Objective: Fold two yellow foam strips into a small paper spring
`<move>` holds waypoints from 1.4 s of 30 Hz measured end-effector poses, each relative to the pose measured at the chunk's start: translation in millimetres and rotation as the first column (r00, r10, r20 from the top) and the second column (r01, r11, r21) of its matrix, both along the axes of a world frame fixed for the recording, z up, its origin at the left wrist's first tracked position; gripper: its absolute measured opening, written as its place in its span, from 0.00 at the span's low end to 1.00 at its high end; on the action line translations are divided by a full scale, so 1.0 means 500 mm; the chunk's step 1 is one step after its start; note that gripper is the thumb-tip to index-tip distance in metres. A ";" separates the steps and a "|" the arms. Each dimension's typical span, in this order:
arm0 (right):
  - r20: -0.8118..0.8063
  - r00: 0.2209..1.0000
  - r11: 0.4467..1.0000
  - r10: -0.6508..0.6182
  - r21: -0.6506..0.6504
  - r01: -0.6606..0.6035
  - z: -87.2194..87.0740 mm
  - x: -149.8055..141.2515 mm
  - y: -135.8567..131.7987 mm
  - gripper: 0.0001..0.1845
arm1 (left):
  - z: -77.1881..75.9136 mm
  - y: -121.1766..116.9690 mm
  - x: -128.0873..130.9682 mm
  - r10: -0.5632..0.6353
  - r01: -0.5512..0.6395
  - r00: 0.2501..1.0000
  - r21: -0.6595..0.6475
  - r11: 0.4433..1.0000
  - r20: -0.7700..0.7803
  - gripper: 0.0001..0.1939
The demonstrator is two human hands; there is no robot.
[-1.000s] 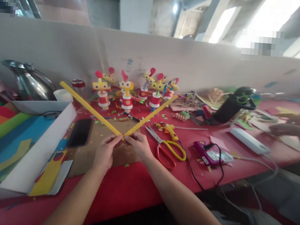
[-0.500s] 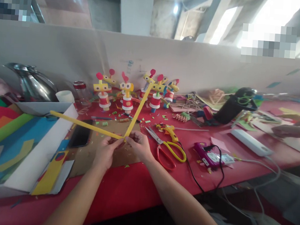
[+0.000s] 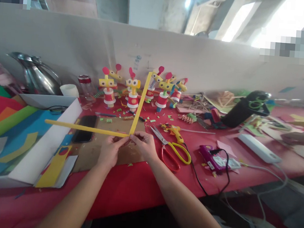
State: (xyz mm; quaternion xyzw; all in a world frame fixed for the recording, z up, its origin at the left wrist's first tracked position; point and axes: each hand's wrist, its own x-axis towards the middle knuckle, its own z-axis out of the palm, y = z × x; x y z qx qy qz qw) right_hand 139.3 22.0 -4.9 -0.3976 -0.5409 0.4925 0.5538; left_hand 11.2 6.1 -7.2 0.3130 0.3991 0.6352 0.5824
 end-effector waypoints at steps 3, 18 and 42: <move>-0.027 0.999 1.000 0.017 -0.022 -0.018 -0.005 -0.002 0.002 0.11 | -0.005 0.000 0.002 0.009 -0.009 1.000 0.012 1.000 -0.008 0.19; -0.079 0.997 1.000 0.010 -0.020 -0.012 -0.002 -0.002 0.003 0.09 | -0.006 0.007 -0.005 -0.026 0.024 0.993 0.014 1.000 0.116 0.13; 0.091 0.993 0.976 0.080 0.197 -0.096 -0.023 -0.006 0.004 0.09 | -0.014 0.016 -0.017 0.011 -0.008 0.991 -0.023 1.000 0.130 0.15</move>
